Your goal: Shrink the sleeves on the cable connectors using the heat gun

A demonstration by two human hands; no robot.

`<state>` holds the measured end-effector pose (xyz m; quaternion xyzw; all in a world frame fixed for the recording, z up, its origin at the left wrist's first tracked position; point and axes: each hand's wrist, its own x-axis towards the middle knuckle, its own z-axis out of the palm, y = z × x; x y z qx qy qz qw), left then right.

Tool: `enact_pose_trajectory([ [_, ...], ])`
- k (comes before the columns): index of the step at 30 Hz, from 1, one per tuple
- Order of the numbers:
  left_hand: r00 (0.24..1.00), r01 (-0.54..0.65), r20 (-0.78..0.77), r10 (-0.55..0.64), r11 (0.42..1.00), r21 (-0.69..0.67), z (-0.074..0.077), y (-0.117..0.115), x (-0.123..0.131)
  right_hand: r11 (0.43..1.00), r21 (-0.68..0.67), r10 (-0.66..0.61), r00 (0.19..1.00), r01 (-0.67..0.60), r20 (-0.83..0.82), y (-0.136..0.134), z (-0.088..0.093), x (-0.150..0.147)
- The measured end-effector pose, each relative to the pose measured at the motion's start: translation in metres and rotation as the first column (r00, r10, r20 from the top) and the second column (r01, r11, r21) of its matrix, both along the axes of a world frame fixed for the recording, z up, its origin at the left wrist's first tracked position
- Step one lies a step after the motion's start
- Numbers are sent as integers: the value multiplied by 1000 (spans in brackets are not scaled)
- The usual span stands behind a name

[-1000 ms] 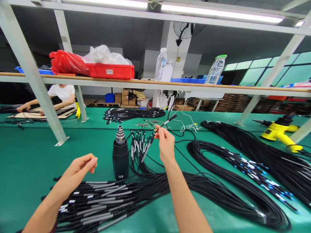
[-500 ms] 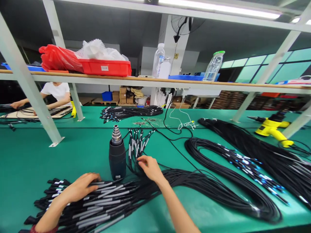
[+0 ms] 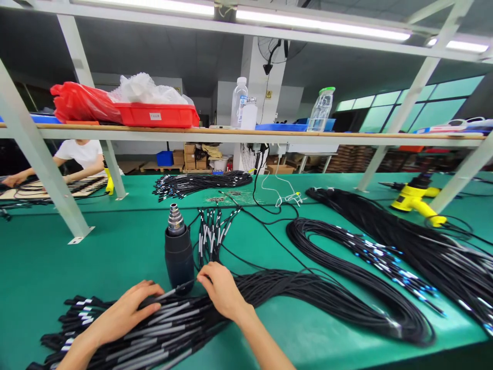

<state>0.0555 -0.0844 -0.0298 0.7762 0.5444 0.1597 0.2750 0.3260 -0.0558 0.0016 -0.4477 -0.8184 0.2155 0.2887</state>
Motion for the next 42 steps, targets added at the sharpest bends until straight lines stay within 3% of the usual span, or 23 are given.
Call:
enact_pose_trajectory([
  [3,998,-20,56,18,999,39,10,-5,6,998,-63,-17,985,6,-171,-3,2,7],
  [7,998,-2,62,2,1000,-6,38,-11,11,987,-161,-82,934,27,-349,-1,2,16],
  [10,999,0,36,-1,1000,22,58,-14,4,970,-197,-218,862,141,-457,4,6,26],
  [15,998,-66,11,65,987,149,78,-17,-26,905,-275,-426,702,326,-571,12,16,55],
  [18,998,-59,7,60,965,256,96,-25,-34,918,-200,-397,786,343,-474,12,31,70],
  [22,987,142,-118,-110,937,318,136,-37,-13,943,10,-311,887,334,-341,-8,78,62],
  [25,963,250,-203,-180,875,414,161,-40,13,978,65,-179,954,200,-241,-40,120,32],
  [28,934,334,-283,-217,811,481,173,-39,34,998,68,7,998,-3,-68,-69,145,-1],
  [31,912,397,-317,-262,764,509,179,-39,44,993,34,111,990,-114,83,-76,148,-20],
  [34,931,358,-266,-249,757,546,184,-39,44,995,17,98,989,-101,111,-69,145,-22],
  [42,975,221,-131,-180,846,486,191,-35,26,996,5,84,994,-84,-64,-61,160,-15],
])
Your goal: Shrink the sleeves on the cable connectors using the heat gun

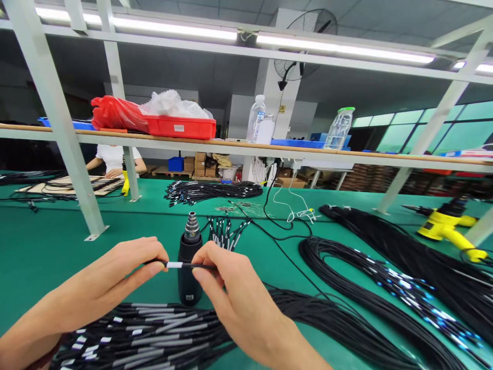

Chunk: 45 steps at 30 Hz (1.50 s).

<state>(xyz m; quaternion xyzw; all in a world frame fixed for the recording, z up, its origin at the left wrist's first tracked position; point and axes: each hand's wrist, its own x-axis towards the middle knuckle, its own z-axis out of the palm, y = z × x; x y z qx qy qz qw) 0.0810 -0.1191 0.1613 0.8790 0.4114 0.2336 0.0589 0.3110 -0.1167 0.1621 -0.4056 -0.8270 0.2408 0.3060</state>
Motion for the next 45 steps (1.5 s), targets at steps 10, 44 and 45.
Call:
enact_pose_trajectory([
  [10,989,-60,129,69,995,-74,3,17,2,985,119,-105,986,121,-131,10,6,-9],
  [44,969,-109,222,111,994,-21,20,81,5,927,281,-233,968,251,-94,82,22,-24],
  [45,969,-112,221,114,993,-24,19,83,5,930,273,-229,969,246,-92,84,22,-23],
])
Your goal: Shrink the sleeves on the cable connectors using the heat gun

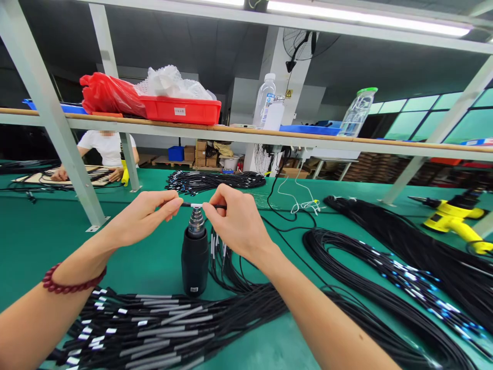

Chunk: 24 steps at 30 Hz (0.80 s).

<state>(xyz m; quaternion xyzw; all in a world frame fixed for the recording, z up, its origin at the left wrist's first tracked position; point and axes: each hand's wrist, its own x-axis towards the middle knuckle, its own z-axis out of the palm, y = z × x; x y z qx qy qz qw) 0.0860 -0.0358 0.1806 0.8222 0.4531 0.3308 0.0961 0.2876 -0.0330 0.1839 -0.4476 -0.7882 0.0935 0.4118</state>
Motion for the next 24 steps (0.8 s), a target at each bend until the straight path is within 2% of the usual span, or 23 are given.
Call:
enact_pose_trajectory([
  [9,1000,-11,27,13,999,-51,-7,14,-2,997,-72,28,999,-30,-31,17,-4,0],
  [24,999,-3,49,5,999,-44,-9,21,-4,997,-64,39,999,-40,-22,24,-7,0],
])
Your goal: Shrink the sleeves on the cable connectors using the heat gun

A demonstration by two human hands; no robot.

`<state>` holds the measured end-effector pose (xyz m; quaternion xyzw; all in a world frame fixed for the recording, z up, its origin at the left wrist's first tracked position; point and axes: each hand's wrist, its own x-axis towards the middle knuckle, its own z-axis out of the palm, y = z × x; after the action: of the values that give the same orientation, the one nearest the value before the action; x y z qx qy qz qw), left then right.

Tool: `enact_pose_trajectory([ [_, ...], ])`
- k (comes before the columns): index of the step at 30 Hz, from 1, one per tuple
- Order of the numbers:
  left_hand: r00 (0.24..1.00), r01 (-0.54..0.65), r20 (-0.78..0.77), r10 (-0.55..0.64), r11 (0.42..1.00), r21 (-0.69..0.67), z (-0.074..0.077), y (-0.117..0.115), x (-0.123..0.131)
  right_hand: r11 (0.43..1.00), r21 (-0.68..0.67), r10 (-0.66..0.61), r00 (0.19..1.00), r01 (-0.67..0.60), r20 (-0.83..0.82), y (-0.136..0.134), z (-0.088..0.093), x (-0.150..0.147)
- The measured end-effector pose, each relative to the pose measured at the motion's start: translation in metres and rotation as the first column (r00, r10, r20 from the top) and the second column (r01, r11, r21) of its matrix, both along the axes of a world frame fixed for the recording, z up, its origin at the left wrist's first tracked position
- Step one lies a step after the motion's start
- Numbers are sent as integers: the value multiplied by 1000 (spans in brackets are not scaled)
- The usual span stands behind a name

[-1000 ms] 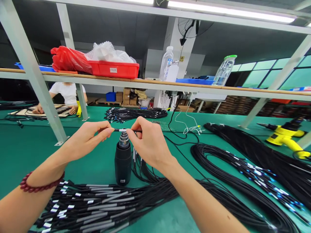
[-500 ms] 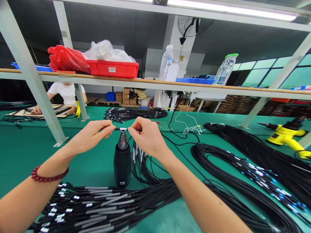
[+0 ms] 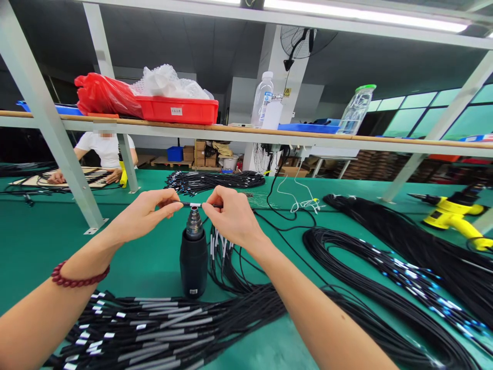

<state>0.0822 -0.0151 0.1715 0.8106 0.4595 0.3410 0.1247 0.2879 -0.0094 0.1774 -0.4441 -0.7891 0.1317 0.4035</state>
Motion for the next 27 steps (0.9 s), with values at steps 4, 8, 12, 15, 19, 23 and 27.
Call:
enact_pose_trajectory([
  [4,1000,-3,3,3,1000,10,1,-1,0,1000,2,-4,1000,4,1,0,0,1],
  [8,1000,15,24,-16,999,29,3,-3,0,1000,20,-9,998,8,69,-3,2,5],
  [12,1000,-13,21,14,999,-43,4,-4,0,998,69,6,995,-13,100,-6,4,9],
  [15,1000,-21,-14,19,995,-99,4,-3,-1,997,68,23,998,-27,65,-5,3,10],
  [19,1000,-12,-4,12,995,-94,4,-2,-1,997,65,35,998,-39,53,-2,1,9],
  [23,999,22,33,-19,996,-91,3,-1,0,998,46,43,998,-45,36,0,0,9],
  [27,998,32,49,-27,996,-88,2,-1,0,998,40,55,998,-55,20,0,1,10],
])
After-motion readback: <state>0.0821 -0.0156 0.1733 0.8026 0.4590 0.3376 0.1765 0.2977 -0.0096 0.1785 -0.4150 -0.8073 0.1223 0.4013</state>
